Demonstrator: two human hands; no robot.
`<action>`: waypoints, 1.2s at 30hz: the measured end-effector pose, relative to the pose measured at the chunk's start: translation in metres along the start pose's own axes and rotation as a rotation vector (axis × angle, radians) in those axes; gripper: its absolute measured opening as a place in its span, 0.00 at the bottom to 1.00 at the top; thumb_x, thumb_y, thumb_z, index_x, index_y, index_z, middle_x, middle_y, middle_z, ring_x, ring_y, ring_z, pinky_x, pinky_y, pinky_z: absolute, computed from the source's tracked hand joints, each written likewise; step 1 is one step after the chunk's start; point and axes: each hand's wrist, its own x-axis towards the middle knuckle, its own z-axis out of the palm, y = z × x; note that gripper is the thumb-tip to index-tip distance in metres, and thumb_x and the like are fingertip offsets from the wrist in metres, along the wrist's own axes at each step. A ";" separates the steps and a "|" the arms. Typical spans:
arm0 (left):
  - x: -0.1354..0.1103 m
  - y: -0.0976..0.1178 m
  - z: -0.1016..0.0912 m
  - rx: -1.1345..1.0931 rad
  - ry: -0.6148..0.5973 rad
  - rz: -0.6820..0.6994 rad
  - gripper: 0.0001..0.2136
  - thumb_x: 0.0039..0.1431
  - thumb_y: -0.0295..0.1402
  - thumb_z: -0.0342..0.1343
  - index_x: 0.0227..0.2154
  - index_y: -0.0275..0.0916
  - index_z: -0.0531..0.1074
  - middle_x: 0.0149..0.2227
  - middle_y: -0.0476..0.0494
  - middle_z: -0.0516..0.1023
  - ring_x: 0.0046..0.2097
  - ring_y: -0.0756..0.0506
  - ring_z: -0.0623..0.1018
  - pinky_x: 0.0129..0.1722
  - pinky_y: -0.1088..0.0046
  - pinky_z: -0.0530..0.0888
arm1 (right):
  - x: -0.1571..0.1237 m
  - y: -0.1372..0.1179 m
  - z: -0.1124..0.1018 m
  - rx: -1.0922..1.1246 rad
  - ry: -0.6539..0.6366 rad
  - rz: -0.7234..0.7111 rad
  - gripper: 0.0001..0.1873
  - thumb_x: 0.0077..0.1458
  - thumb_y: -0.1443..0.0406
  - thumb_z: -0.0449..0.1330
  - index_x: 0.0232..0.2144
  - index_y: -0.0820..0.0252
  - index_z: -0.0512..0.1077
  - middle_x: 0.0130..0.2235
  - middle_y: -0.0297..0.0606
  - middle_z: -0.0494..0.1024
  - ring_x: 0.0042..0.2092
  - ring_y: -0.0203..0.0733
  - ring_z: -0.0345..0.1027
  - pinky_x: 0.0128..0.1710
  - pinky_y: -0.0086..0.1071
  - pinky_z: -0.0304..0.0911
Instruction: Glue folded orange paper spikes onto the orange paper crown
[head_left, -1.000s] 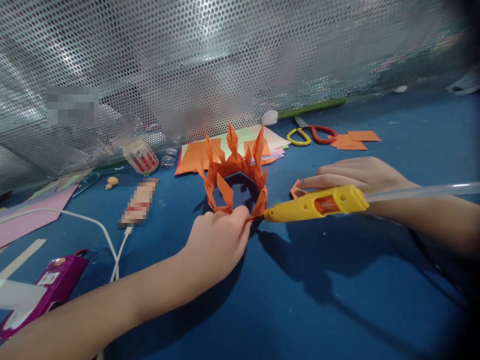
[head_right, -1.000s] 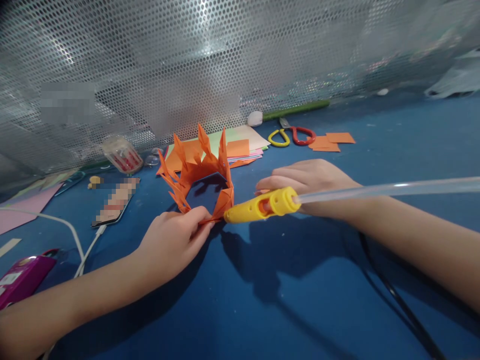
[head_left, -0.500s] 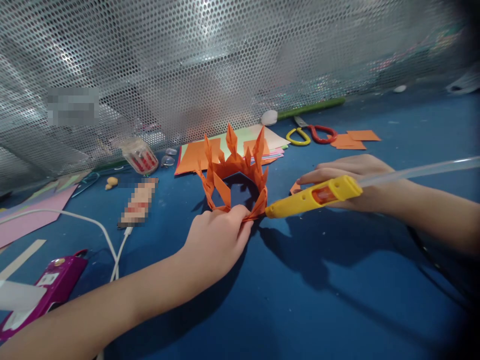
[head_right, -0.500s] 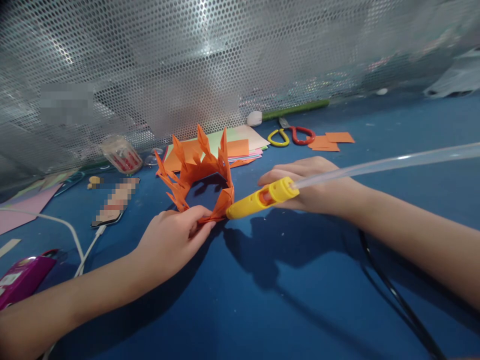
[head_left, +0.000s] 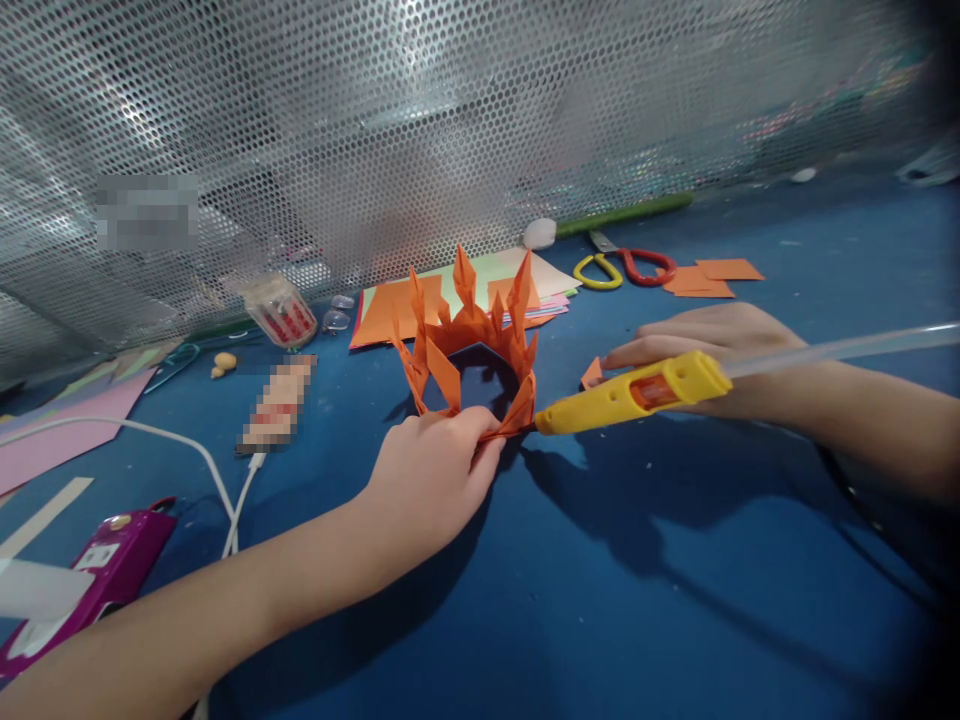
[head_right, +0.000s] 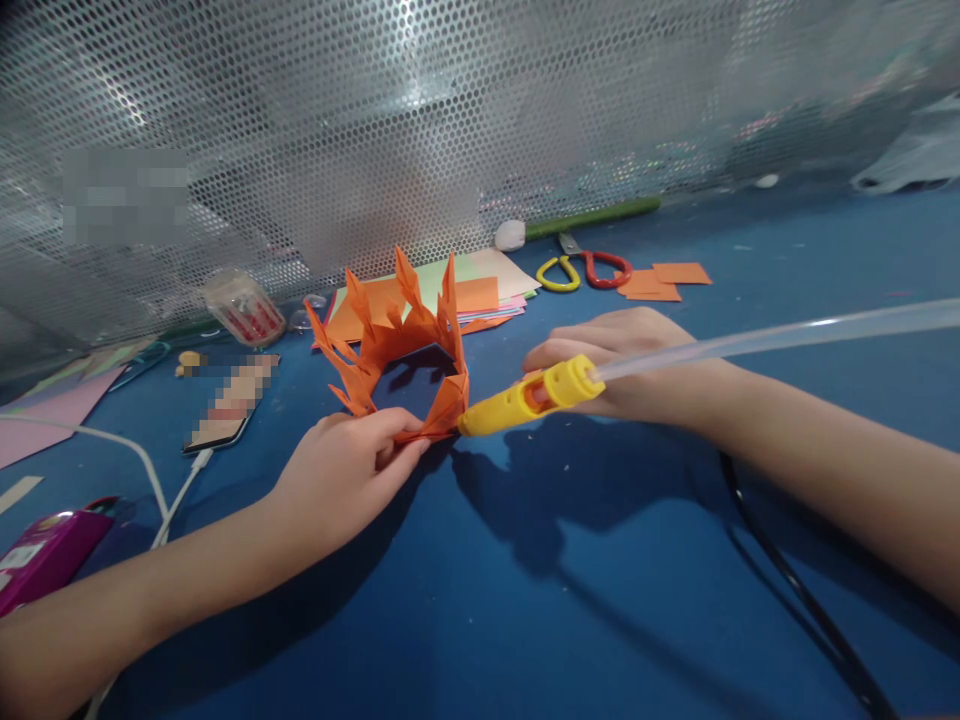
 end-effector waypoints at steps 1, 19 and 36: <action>0.000 0.000 0.000 0.003 -0.001 0.002 0.09 0.68 0.35 0.51 0.39 0.43 0.77 0.24 0.51 0.76 0.31 0.43 0.78 0.32 0.68 0.63 | 0.001 0.001 0.000 -0.003 0.009 -0.016 0.16 0.70 0.53 0.46 0.39 0.50 0.71 0.26 0.31 0.76 0.24 0.37 0.68 0.25 0.32 0.57; -0.001 0.000 0.001 -0.073 0.011 0.017 0.09 0.66 0.33 0.52 0.36 0.41 0.77 0.19 0.53 0.69 0.27 0.45 0.73 0.32 0.69 0.63 | -0.006 0.010 -0.004 -0.035 0.062 0.087 0.23 0.68 0.47 0.47 0.33 0.52 0.71 0.24 0.31 0.75 0.22 0.34 0.66 0.22 0.31 0.55; -0.002 -0.002 0.004 -0.012 0.031 0.042 0.09 0.67 0.32 0.51 0.40 0.42 0.78 0.26 0.49 0.79 0.33 0.41 0.81 0.31 0.68 0.63 | -0.005 -0.007 0.006 0.139 -0.090 0.127 0.26 0.69 0.45 0.42 0.35 0.52 0.73 0.27 0.33 0.78 0.23 0.37 0.65 0.26 0.35 0.55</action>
